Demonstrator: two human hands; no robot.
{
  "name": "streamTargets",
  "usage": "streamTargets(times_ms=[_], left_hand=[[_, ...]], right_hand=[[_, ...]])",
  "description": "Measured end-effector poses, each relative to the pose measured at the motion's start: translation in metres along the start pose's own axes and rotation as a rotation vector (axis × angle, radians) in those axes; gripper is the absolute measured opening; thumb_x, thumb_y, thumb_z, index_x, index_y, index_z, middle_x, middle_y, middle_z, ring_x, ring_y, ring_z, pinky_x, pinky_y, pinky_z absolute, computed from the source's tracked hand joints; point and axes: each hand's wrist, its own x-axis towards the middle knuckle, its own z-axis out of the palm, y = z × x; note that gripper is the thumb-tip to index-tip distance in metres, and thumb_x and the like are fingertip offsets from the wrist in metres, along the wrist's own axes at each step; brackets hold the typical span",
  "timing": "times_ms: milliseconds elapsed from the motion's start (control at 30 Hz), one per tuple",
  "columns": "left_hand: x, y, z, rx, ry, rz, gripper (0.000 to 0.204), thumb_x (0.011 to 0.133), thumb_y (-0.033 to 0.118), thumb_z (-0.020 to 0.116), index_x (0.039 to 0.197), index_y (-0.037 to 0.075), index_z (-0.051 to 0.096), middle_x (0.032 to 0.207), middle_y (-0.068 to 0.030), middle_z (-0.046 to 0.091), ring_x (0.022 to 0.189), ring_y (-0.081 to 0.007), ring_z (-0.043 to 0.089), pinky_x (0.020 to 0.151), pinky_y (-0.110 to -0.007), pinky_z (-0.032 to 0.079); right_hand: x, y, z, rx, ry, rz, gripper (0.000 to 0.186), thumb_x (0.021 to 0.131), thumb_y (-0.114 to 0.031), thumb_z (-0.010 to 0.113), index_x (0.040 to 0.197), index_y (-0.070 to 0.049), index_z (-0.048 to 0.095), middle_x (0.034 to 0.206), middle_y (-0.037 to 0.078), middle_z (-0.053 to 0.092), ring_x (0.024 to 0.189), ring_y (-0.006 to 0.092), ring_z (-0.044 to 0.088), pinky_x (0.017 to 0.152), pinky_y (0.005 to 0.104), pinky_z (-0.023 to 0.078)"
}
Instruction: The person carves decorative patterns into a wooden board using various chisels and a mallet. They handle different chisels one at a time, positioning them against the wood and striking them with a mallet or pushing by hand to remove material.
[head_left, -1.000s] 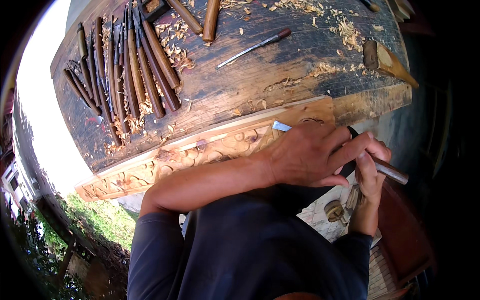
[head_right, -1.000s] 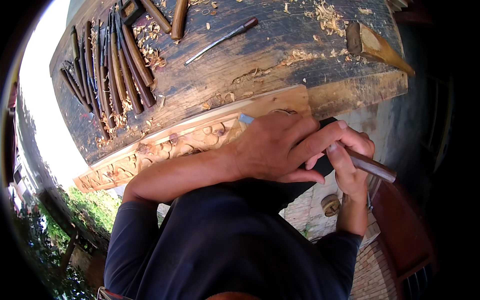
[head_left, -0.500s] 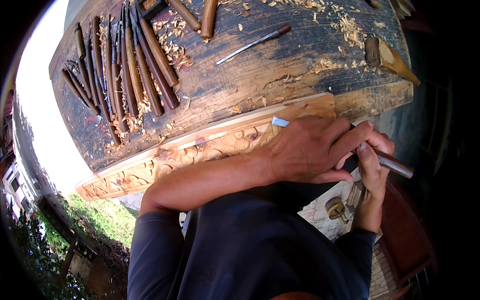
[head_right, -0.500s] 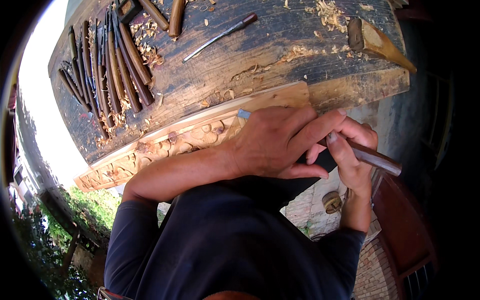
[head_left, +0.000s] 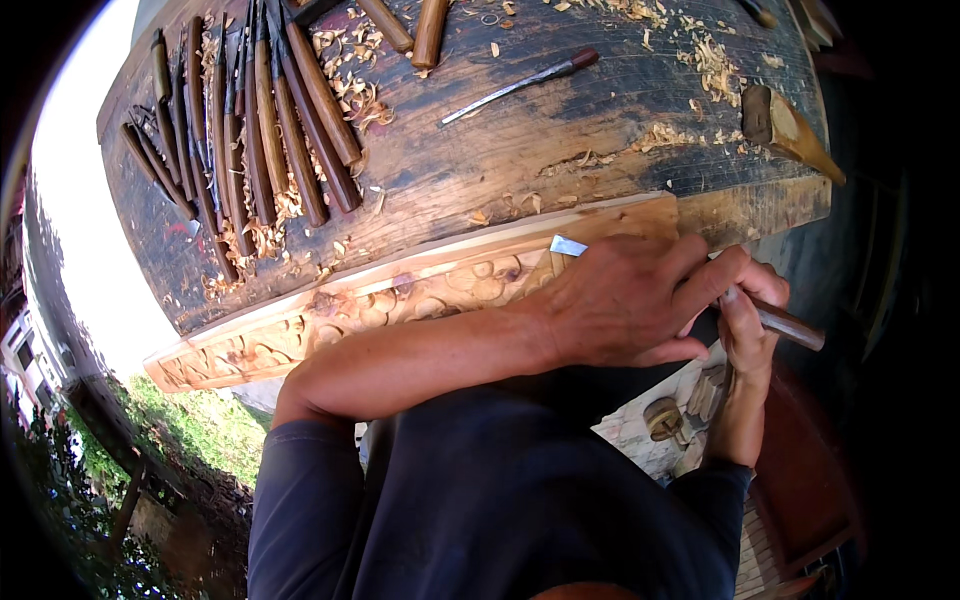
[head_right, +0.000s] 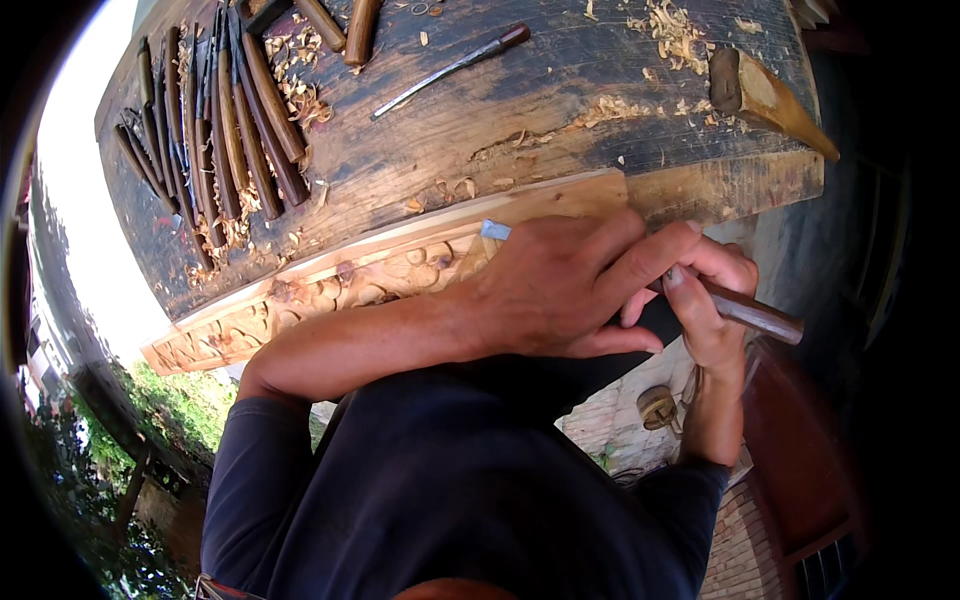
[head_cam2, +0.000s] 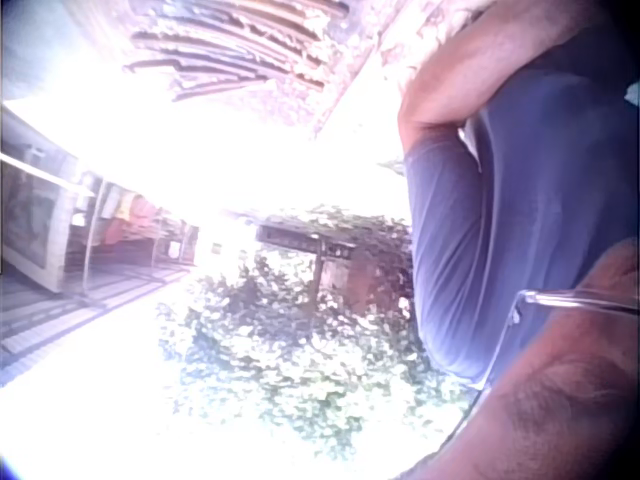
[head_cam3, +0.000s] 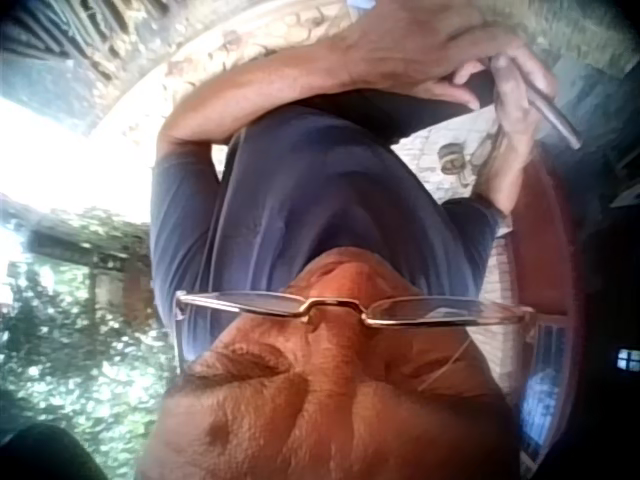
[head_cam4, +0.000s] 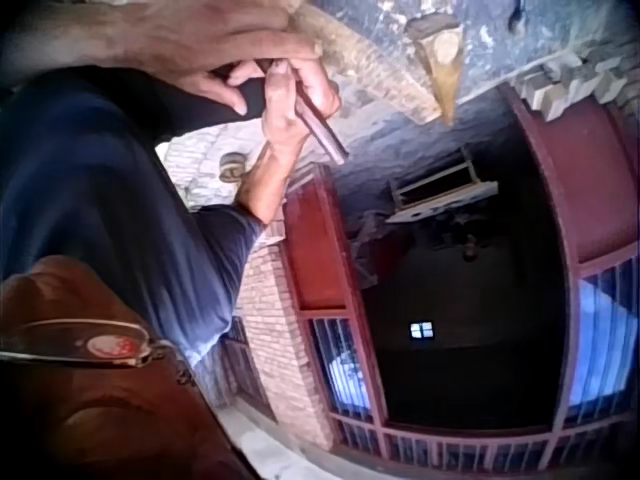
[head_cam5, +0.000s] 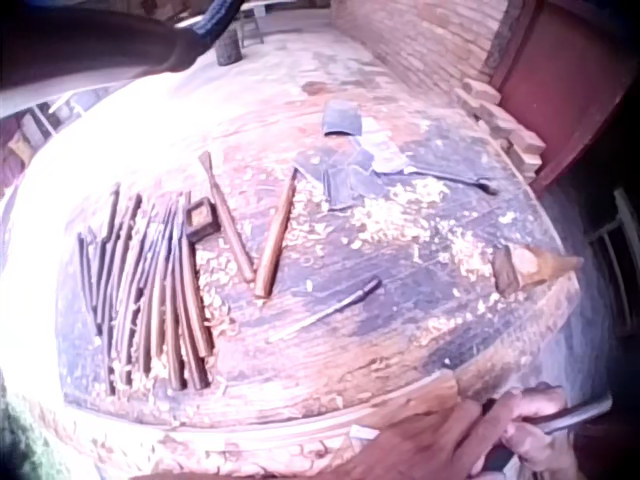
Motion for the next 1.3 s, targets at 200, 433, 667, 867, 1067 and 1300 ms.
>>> streamTargets(times_ms=[200, 433, 667, 867, 1067, 1300], left_hand=[[-0.001, 0.002, -0.002, -0.011, -0.019, -0.041, 0.1, 0.072, 0.046, 0.094, 0.155, 0.008, 0.053, 0.103, -0.007, 0.061, 0.081, -0.0274, 0.071, 0.067, -0.038, 0.058], [-0.002, 0.001, -0.003, -0.025, -0.003, 0.012, 0.097, 0.071, 0.046, 0.093, 0.153, 0.011, 0.054, 0.098, -0.0024, 0.061, 0.078, -0.0262, 0.07, 0.066, -0.037, 0.057], [-0.004, 0.002, -0.002, -0.069, -0.008, 0.013, 0.098, 0.073, 0.046, 0.093, 0.156, 0.014, 0.054, 0.094, 0.0005, 0.062, 0.077, -0.0247, 0.069, 0.064, -0.037, 0.055], [-0.005, -0.001, 0.0, -0.002, 0.078, 0.028, 0.101, 0.073, 0.051, 0.092, 0.157, 0.009, 0.054, 0.095, -0.0024, 0.061, 0.076, -0.0243, 0.069, 0.064, -0.037, 0.055], [-0.003, 0.001, -0.001, 0.038, 0.077, -0.036, 0.104, 0.071, 0.055, 0.093, 0.155, 0.008, 0.054, 0.098, -0.0034, 0.062, 0.077, -0.023, 0.071, 0.063, -0.035, 0.055], [-0.006, 0.002, 0.003, 0.131, 0.153, -0.078, 0.106, 0.068, 0.056, 0.094, 0.152, 0.005, 0.055, 0.098, -0.0025, 0.066, 0.076, -0.021, 0.072, 0.061, -0.033, 0.054]], right_hand=[[0.006, 0.0, -0.004, -0.036, -0.043, -0.079, 0.025, 0.1, -0.017, 0.063, 0.098, 0.005, 0.074, 0.079, 0.009, 0.076, 0.069, 0.0124, 0.069, 0.067, 0.0289, 0.053], [-0.005, -0.003, 0.005, -0.07, 0.022, -0.036, 0.03, 0.096, -0.026, 0.067, 0.091, 0.004, 0.07, 0.077, 0.002, 0.061, 0.07, 0.0084, 0.052, 0.061, 0.0293, 0.037], [-0.006, -0.009, 0.005, -0.105, 0.006, -0.13, 0.027, 0.1, -0.024, 0.068, 0.098, 0.003, 0.073, 0.075, 0.006, 0.071, 0.066, 0.0124, 0.064, 0.063, 0.0297, 0.047], [0.004, -0.02, 0.007, -0.051, -0.048, -0.068, 0.027, 0.101, -0.022, 0.067, 0.101, 0.004, 0.075, 0.075, 0.008, 0.073, 0.065, 0.0131, 0.067, 0.063, 0.0296, 0.049], [0.017, -0.016, 0.002, -0.039, -0.112, -0.089, 0.023, 0.099, -0.015, 0.064, 0.101, 0.006, 0.075, 0.076, 0.009, 0.075, 0.067, 0.0144, 0.071, 0.065, 0.0293, 0.053], [0.023, -0.008, 0.008, 0.004, -0.153, -0.128, 0.022, 0.1, -0.014, 0.063, 0.102, 0.006, 0.074, 0.077, 0.01, 0.076, 0.067, 0.0172, 0.074, 0.067, 0.0297, 0.056]])
